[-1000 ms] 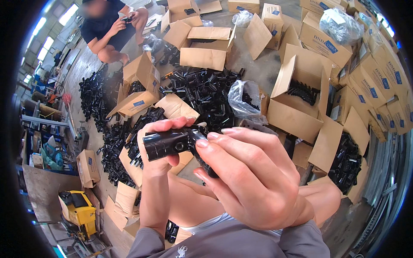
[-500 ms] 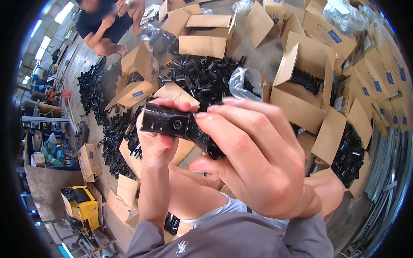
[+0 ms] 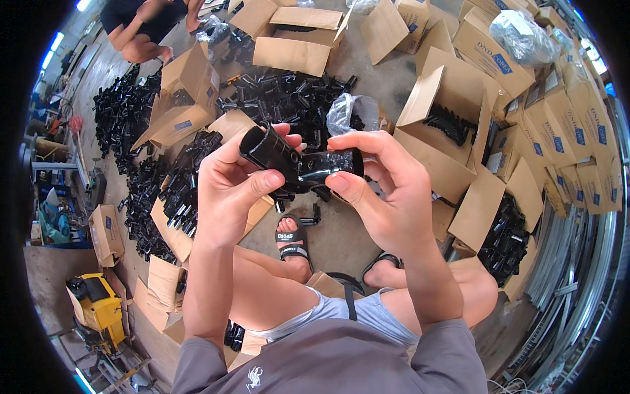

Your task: The person handles black plastic parts and small metal fasteners while seated on the floor, placing them into cardboard boxes and plastic bags.

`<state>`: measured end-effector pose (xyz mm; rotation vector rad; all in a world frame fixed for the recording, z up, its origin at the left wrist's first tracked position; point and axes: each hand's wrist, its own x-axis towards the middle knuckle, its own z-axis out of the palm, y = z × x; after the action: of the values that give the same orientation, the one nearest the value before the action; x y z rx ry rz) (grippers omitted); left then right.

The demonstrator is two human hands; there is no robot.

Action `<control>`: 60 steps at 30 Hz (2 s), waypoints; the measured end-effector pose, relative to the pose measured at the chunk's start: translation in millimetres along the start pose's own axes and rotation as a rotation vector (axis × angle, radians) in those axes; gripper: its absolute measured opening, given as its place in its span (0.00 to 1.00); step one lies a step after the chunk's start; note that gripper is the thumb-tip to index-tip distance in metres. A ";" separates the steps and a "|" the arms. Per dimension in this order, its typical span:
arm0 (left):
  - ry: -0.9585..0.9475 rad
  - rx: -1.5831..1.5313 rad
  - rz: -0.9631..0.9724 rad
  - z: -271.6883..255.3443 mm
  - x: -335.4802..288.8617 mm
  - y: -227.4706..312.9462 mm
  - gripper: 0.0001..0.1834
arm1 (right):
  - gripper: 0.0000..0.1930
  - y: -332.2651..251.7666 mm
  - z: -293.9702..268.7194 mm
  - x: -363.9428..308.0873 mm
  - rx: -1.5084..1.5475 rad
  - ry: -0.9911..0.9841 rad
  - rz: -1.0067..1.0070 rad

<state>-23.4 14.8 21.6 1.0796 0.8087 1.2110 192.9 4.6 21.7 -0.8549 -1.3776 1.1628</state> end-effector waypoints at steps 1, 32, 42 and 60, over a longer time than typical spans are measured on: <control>-0.007 -0.022 -0.002 -0.1 2.1 0.6 0.29 | 0.18 3.4 -0.8 1.4 0.006 0.001 -0.022; 0.347 0.454 0.151 -42.8 44.7 -6.8 0.31 | 0.13 462.1 -106.3 155.6 -1.307 -0.016 0.685; 0.384 0.436 0.114 -34.2 46.9 -0.9 0.33 | 0.12 459.8 -113.4 154.2 -1.260 0.041 0.663; 0.405 -0.185 -0.247 -27.2 33.9 6.0 0.20 | 0.12 261.1 -73.5 103.3 -0.236 0.476 0.392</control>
<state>-43.8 53.7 20.8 0.5694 1.0811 1.2795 219.7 183.9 -204.9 -1.5135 -0.9853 1.0012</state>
